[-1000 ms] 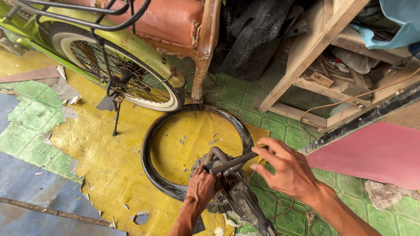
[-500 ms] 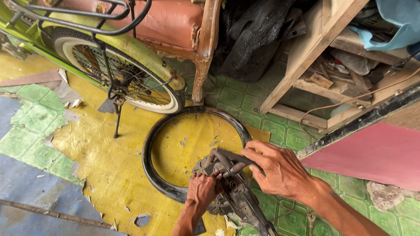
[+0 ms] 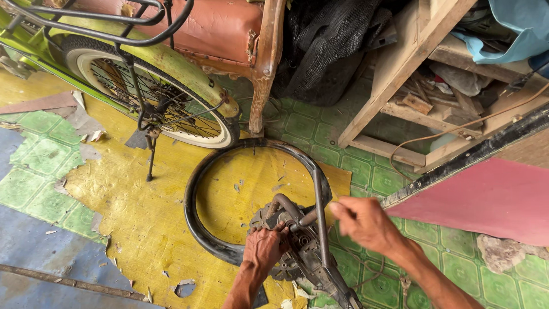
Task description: The person uses a wrench to tighten a bolt on a mechanical part resting on a bicycle rim. They repeatedly adjust the wrench and reposition their hands to apply torque. The part remains on the rim throughout the clip.
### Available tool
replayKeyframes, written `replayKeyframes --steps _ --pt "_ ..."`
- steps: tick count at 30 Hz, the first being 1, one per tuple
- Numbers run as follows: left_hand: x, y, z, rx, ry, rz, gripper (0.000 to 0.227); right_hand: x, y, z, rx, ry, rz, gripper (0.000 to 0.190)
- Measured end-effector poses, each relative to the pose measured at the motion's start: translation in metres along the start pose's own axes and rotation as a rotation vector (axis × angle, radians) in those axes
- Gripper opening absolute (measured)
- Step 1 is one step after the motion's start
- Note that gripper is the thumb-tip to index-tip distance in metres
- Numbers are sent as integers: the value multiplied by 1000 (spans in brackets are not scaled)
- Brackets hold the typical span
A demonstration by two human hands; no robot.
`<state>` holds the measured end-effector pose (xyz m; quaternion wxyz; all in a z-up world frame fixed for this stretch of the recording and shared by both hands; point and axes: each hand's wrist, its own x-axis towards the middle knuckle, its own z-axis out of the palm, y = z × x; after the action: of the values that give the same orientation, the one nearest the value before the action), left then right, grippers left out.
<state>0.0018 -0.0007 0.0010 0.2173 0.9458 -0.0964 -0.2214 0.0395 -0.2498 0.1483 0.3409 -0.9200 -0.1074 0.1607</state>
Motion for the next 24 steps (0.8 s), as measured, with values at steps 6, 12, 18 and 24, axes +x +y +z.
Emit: replayKeyframes --steps 6,12,18,24 --pt "0 -3 1 4 111 107 40 1 112 58 -186 -122 197 14" --pt "6 -8 12 -2 158 165 43 6 180 133 -112 -52 244 57" --pt "4 -5 7 -23 104 135 45 24 195 141 4 -12 48 27" --pt "2 -4 3 -14 72 106 49 24 187 136 0 4 47 16"
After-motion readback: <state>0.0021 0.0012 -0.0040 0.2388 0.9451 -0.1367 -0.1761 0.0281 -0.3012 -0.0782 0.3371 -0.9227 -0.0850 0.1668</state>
